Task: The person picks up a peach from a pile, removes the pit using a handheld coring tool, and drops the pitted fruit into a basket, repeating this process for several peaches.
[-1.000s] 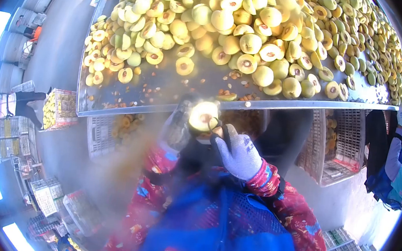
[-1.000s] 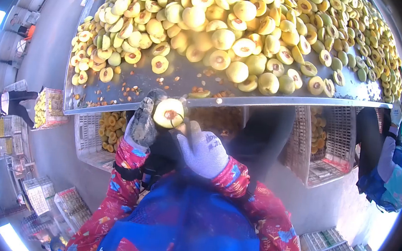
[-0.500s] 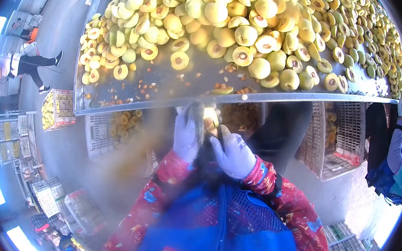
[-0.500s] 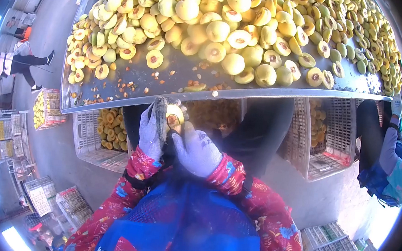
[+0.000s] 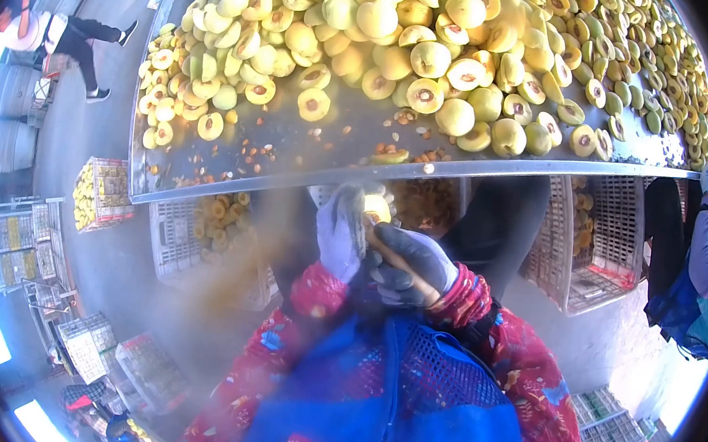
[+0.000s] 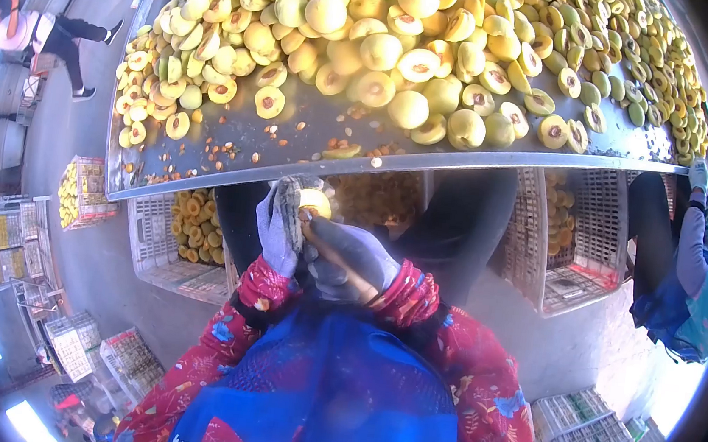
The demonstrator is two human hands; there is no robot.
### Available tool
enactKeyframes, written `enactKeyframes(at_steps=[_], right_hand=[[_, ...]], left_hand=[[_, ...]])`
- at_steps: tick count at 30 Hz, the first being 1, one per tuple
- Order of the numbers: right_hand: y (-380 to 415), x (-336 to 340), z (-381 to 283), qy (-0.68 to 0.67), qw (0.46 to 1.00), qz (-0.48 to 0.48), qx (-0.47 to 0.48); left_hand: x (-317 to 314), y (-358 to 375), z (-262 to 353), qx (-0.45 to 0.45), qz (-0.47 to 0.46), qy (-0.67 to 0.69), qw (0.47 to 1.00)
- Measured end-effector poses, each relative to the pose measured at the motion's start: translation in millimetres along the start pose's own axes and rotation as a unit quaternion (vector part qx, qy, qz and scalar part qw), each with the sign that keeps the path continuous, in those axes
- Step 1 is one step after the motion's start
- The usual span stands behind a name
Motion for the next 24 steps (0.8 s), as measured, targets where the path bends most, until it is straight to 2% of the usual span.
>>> enactKeyframes(at_steps=[1, 2, 4, 5, 6, 7, 8, 9, 10, 11, 13, 17, 18, 19, 21, 22, 24], right_hand=[[-2.3, 4.5, 7.5, -0.254, 0.965, -0.056, -0.041], [-7.6, -2.1, 9.5, -0.31, 0.934, -0.161, -0.082], [-3.7, -10.8, 4.6, -0.337, 0.931, -0.135, -0.035], [-3.0, -16.5, 0.9, -0.349, 0.929, -0.121, -0.012], [-1.6, -13.4, -1.8, -0.313, 0.936, -0.159, 0.01], [-0.1, -6.9, -6.1, -0.315, 0.94, -0.13, 0.021], [3.7, -0.1, -9.8, -0.32, 0.941, -0.102, 0.036], [6.5, 12.3, -15.6, -0.293, 0.953, -0.027, 0.07], [11.2, 24.9, -20.6, -0.259, 0.959, 0.052, 0.098], [12.8, 30.6, -21.3, -0.24, 0.966, 0.047, 0.079], [10.4, 48.7, -18.4, -0.202, 0.978, 0.038, 0.042], [3.8, 55.7, -13.1, -0.1, 0.982, 0.154, 0.048], [6.0, 52.2, -15.1, -0.03, 0.975, 0.21, 0.065], [9.0, 52.5, -15.5, -0.025, 0.974, 0.212, 0.074], [17.0, 56.0, -14.4, -0.017, 0.971, 0.216, 0.098], [22.2, 53.1, -16.3, -0.013, 0.966, 0.23, 0.114], [27.5, 47.5, -18.6, -0.066, 0.977, 0.165, 0.116]], left_hand=[[3.9, -2.5, -2.6, -0.007, 0.002, -0.019, 1.0], [9.3, -4.6, -6.4, -0.016, 0.004, -0.039, 0.999], [28.5, -6.9, -14.3, -0.153, 0.064, -0.256, 0.952], [46.6, -8.6, -21.7, -0.113, 0.094, -0.232, 0.962], [64.6, -9.5, -29.5, -0.073, 0.126, -0.203, 0.968], [82.4, -9.8, -37.3, -0.035, 0.158, -0.171, 0.972], [90.5, 2.6, 23.3, -0.202, 0.221, -0.545, 0.783], [123.4, 5.3, 17.4, 0.03, 0.259, -0.259, 0.93], [153.7, 2.6, 28.2, -0.008, 0.239, -0.542, 0.806], [167.9, 4.5, 42.8, 0.014, 0.288, -0.717, 0.635], [165.9, -17.1, 67.9, -0.048, 0.252, -0.696, 0.67], [112.2, -125.7, 49.7, -0.077, 0.124, -0.71, 0.689], [90.7, -146.6, 43.3, -0.072, 0.107, -0.74, 0.66], [73.6, -163.8, 37.8, -0.067, 0.091, -0.768, 0.63], [62.7, -193.8, 3.2, 0.012, -0.02, -0.675, 0.737], [52.4, -193.8, 7.8, -0.04, -0.03, -0.683, 0.729], [49.8, -185.6, 7.8, -0.054, -0.035, -0.627, 0.777]])
Point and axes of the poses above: each hand's wrist, its own y-axis away from the middle knuckle, its own x-axis out of the back of the hand, z = x × y, the point moved 7 cm from there along -y, towards the middle knuckle, and after that the axes turned 14 degrees about -y, right-handed, at the moved point
